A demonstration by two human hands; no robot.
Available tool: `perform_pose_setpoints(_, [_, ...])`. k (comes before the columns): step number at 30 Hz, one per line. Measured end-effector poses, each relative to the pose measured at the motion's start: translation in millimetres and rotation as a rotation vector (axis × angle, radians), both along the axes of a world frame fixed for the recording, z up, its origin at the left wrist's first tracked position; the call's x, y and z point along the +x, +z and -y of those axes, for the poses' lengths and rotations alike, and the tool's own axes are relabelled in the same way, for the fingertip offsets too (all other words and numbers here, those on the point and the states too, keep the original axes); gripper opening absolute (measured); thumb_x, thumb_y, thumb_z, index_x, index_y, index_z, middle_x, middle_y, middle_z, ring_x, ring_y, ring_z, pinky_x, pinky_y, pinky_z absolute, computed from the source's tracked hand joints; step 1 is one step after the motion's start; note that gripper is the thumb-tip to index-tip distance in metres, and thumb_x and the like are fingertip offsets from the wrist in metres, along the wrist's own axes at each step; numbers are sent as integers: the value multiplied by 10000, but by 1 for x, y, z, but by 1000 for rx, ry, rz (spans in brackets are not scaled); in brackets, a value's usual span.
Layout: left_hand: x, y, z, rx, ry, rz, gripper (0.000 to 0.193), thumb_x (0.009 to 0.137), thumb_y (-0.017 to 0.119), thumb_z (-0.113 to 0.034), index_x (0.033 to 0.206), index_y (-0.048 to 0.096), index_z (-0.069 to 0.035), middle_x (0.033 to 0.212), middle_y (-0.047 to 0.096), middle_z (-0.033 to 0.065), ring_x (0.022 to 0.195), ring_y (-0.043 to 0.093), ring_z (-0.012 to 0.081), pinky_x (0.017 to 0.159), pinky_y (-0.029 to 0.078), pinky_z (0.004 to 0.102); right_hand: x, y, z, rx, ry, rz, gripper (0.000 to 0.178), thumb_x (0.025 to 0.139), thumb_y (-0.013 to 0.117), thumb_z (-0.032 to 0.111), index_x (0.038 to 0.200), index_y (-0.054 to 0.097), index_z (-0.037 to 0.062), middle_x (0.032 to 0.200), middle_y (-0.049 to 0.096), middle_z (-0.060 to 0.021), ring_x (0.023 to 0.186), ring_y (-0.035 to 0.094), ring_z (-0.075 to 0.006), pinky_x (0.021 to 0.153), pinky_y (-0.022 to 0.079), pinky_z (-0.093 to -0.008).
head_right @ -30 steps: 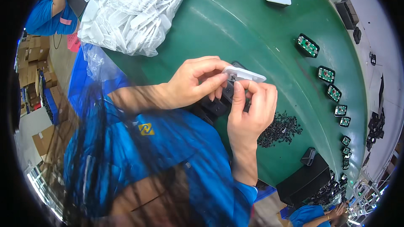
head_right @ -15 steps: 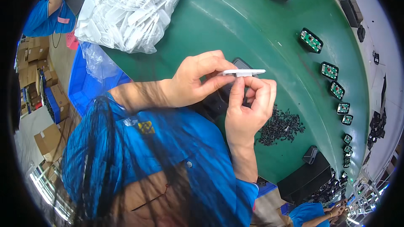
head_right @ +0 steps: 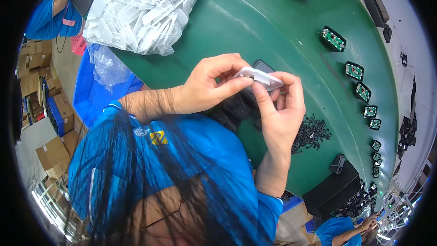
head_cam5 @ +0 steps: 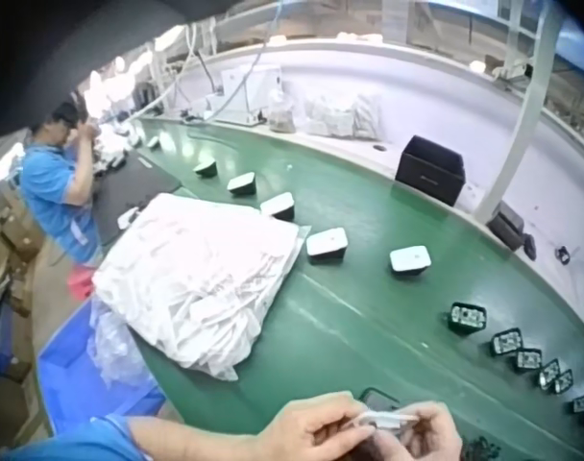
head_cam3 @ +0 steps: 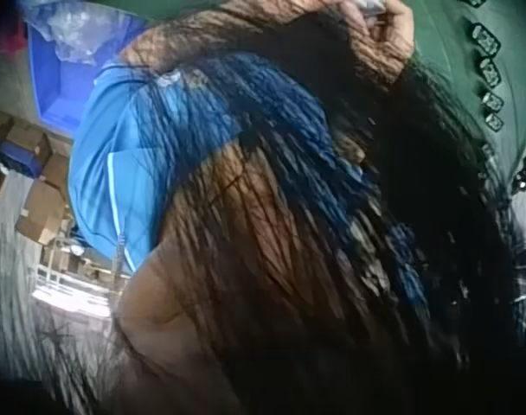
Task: The person assembles small electronic devices by hand at a green workbench. They pick up a white plastic casing, insert a small circuit board, and close the unit, repeating this process for multiple items. The finished devices are placed in a row on the table.
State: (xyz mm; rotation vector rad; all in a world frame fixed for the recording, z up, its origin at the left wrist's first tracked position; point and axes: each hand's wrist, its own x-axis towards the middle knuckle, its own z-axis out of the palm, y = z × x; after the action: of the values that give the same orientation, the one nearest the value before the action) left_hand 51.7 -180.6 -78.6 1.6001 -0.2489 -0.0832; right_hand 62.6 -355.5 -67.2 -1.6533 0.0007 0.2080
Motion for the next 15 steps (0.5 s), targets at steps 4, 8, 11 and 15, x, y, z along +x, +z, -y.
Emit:
perform_pose_setpoints(4, [-4, -2, -1, 98, 15, 98, 131, 896, 581, -58, 1011, 601, 2, 792, 538, 42, 623, 526, 57, 529, 411, 207, 12, 16, 9, -4, 186, -11, 190, 755, 735, -10, 821, 562, 30, 767, 500, 24, 649, 443, -38, 573, 357, -178])
perform_pose_setpoints(8, [2, -3, -3, -31, -56, -1, 207, 925, 496, -12, 1124, 554, -18, 782, 556, 54, 565, 549, 79, 518, 431, 217, 13, 8, 10, 164, 106, -84, 197, 752, 727, -22, 771, 540, 34, 748, 509, 11, 670, 468, -47, 601, 379, -194])
perform_pose_setpoints(11, [7, 1, -8, -122, -28, -180, 263, 947, 436, -12, 1207, 470, -33, 791, 568, 67, 585, 557, 90, 534, 445, 212, 23, -3, 7, 193, 111, -206, 216, 756, 736, 23, 812, 529, 46, 797, 548, -11, 708, 497, -62, 654, 407, -203])
perform_pose_setpoints(15, [44, -16, -15, -137, 23, -188, 155, 942, 452, -37, 1095, 475, -23, 749, 540, 63, 533, 504, 88, 501, 412, 206, 53, -4, 6, 198, 150, -166, 243, 761, 743, 54, 922, 562, 33, 852, 561, -17, 720, 497, -57, 664, 416, -208])
